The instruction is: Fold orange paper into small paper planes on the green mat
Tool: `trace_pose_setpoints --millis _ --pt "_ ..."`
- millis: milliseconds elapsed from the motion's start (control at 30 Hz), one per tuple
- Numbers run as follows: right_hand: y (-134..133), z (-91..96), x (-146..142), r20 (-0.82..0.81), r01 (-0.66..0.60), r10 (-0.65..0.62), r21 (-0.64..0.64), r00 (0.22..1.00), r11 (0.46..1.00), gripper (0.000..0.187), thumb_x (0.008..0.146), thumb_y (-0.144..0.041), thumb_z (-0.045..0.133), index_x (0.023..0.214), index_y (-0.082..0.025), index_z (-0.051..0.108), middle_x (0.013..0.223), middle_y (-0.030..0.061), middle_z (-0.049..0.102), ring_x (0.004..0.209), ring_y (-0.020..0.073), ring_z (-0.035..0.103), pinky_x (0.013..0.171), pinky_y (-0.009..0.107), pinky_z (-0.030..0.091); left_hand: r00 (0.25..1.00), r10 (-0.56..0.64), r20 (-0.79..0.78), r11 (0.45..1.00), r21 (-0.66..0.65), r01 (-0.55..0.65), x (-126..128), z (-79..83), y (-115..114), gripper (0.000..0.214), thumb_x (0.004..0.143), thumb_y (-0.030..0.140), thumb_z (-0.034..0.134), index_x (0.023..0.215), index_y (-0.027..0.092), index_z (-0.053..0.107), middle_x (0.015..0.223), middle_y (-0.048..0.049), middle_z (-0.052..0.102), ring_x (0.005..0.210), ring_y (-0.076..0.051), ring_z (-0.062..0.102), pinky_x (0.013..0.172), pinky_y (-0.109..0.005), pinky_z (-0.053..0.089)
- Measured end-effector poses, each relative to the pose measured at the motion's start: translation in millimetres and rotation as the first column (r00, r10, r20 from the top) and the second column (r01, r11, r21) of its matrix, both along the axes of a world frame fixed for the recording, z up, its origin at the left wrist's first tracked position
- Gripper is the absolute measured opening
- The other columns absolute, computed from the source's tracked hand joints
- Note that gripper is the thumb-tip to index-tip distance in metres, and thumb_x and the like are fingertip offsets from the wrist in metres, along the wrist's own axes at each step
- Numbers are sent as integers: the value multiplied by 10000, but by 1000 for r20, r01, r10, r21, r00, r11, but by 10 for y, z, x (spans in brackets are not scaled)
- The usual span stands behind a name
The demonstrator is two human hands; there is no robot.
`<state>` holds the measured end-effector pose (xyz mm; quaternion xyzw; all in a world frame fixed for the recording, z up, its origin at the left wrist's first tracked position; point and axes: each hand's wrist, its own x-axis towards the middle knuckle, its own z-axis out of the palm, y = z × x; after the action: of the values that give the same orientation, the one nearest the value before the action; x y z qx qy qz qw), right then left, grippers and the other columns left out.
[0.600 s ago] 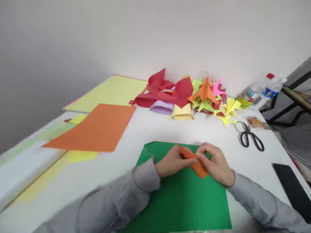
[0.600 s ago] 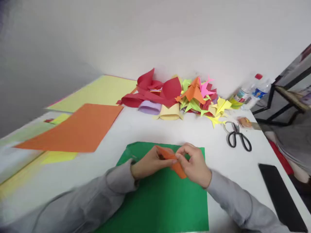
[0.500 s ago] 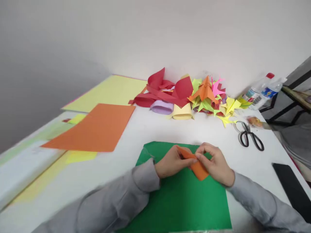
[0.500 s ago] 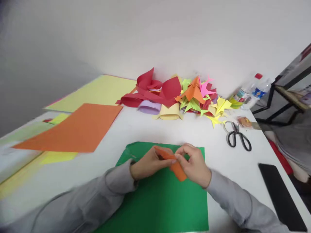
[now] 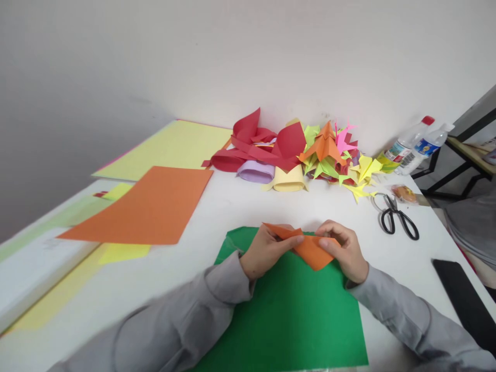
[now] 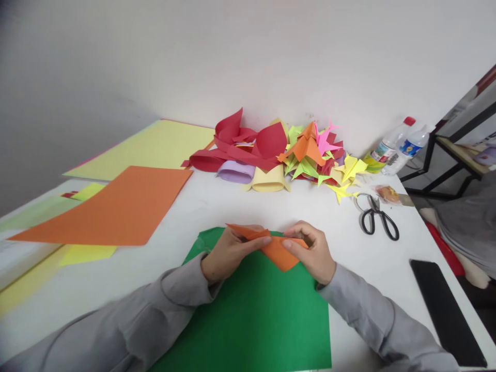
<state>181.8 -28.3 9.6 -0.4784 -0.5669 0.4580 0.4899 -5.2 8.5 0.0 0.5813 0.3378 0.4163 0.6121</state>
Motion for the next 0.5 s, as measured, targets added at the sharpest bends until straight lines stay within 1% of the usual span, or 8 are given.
trace_pose_setpoints --millis 100,167,333,500 --pt "3 24 -30 70 40 -41 7 997 999 200 703 -379 731 720 -192 660 688 -1 633 609 130 541 593 259 442 1000 13 10 1000 -2 -13 0 5 5 306 718 377 704 558 144 586 520 34 498 524 -90 414 516 -232 344" --pt "15 31 -37 85 68 -67 -3 994 998 186 691 -365 736 685 -191 671 668 2 650 615 137 563 613 267 462 1000 13 10 1000 -3 -13 -6 7 7 293 723 369 703 566 144 599 529 27 525 525 -94 442 522 -233 364" --pt "49 -21 -18 31 104 -102 -72 994 992 180 655 -363 764 672 -193 708 655 11 690 614 148 598 614 275 491 999 -10 -42 999 34 11 -35 -5 10 278 753 358 682 594 134 639 559 -4 592 547 -115 526 540 -240 406" --pt "70 -59 -8 -45 98 -105 -143 993 985 178 617 -354 801 645 -197 723 636 6 703 585 132 599 611 265 483 998 -8 -66 998 57 12 -35 -7 12 290 770 362 669 596 131 641 549 -6 593 529 -115 539 526 -238 412"
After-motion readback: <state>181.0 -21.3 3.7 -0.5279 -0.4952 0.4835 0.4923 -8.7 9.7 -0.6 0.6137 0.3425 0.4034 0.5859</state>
